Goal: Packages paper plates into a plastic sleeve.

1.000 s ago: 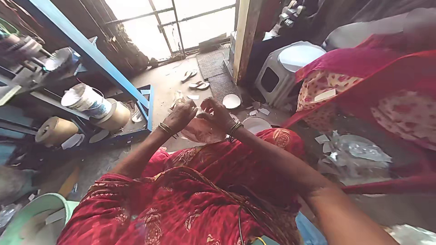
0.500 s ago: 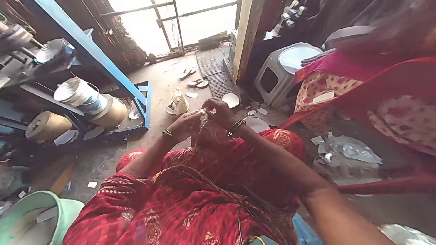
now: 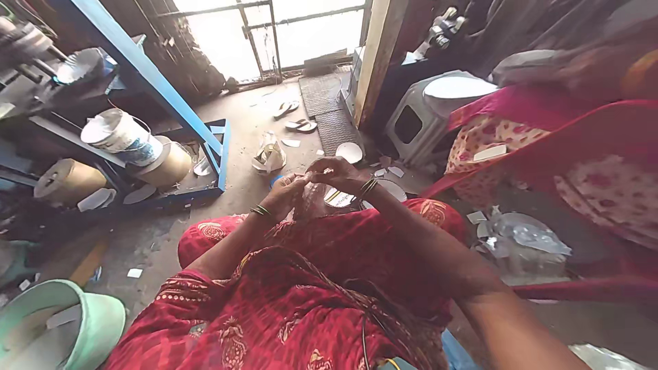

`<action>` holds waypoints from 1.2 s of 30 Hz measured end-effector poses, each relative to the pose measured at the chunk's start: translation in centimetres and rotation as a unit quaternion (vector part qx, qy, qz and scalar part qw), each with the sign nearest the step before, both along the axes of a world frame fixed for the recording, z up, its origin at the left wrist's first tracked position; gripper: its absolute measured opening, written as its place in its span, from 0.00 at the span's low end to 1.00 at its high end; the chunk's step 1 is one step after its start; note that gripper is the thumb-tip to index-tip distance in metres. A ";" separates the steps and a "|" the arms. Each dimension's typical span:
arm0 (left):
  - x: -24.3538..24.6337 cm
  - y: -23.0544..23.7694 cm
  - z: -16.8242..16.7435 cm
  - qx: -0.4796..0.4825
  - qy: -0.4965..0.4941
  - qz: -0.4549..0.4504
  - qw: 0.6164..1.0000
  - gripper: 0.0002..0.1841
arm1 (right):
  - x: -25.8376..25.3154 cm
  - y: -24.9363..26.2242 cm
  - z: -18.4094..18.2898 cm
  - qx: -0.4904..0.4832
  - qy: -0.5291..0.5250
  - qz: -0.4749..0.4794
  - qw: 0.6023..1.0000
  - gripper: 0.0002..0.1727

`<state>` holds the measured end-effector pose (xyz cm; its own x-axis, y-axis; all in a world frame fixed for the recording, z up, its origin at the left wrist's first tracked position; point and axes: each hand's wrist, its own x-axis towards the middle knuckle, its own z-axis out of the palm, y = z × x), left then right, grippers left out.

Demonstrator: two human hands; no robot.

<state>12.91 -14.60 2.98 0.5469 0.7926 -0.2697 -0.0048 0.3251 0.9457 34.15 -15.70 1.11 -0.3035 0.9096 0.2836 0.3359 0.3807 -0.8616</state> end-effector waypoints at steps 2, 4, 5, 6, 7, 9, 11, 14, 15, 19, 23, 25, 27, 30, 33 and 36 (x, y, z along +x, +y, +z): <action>0.4 -0.4 -0.5 -0.007 -0.003 0.035 0.999 0.09 | -0.2 -0.1 0.1 0.038 -0.030 -0.019 0.999 0.12; 0.9 -0.6 -0.5 -0.015 -0.003 0.067 0.998 0.09 | -0.5 -0.2 0.5 0.082 -0.065 -0.053 0.993 0.10; 1.0 -0.6 -0.5 -0.016 -0.006 0.066 0.998 0.08 | -0.6 -0.2 0.7 0.101 -0.091 -0.073 0.988 0.09; 0.9 -0.4 -0.6 -0.015 -0.017 0.051 0.998 0.08 | -0.6 -0.2 0.9 0.109 -0.122 -0.094 0.982 0.08; 0.8 -0.2 -0.7 -0.013 -0.037 0.028 0.999 0.07 | -0.6 -0.3 1.1 0.109 -0.156 -0.113 0.975 0.07; 0.3 0.6 -1.0 -0.021 -0.087 -0.045 0.995 0.09 | -0.9 -0.8 2.0 0.133 -0.229 -0.154 0.952 0.07; 0.0 1.2 -1.0 -0.015 -0.110 -0.096 0.989 0.12 | -1.4 -1.4 2.7 0.182 -0.279 -0.189 0.924 0.07; 0.0 2.0 -0.6 0.028 -0.041 -0.111 0.993 0.08 | -2.0 -1.8 2.2 0.243 -0.315 -0.205 0.894 0.07; 0.1 2.4 -0.7 0.051 -0.007 -0.107 0.993 0.08 | -2.1 -1.7 1.5 0.271 -0.320 -0.208 0.884 0.07; 2.4 1.7 -0.8 0.114 0.076 -0.048 0.989 0.09 | -2.7 -2.1 0.2 0.289 -0.309 -0.210 0.881 0.09; 3.5 1.3 -0.8 0.046 0.000 -0.020 0.999 0.12 | -1.6 -1.4 0.5 0.025 -0.152 -0.220 0.963 0.20; 3.0 0.6 0.1 0.041 0.018 -0.067 0.997 0.13 | -0.4 -0.9 -0.2 -0.041 -0.117 -0.197 0.973 0.19; 2.2 0.8 0.6 0.062 0.080 -0.168 0.981 0.14 | -0.5 -1.3 -0.1 -0.023 -0.168 -0.185 0.968 0.13; 1.5 2.1 0.0 0.055 0.107 -0.253 0.960 0.13 | -0.8 -1.4 -0.7 0.022 -0.244 -0.183 0.952 0.12; 1.1 2.3 -0.4 0.029 0.054 -0.251 0.966 0.14 | 0.9 -0.6 -0.8 0.017 -0.221 -0.146 0.964 0.17; 2.0 1.4 -0.9 -0.028 -0.016 -0.144 0.989 0.16 | 3.1 -1.2 0.4 0.075 -0.127 -0.095 0.984 0.29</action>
<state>14.87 -13.21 2.06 0.7570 0.5862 -0.2887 0.0669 0.3700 0.9266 37.30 -16.91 1.49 -0.2114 0.9101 0.3565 0.6108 0.4077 -0.6787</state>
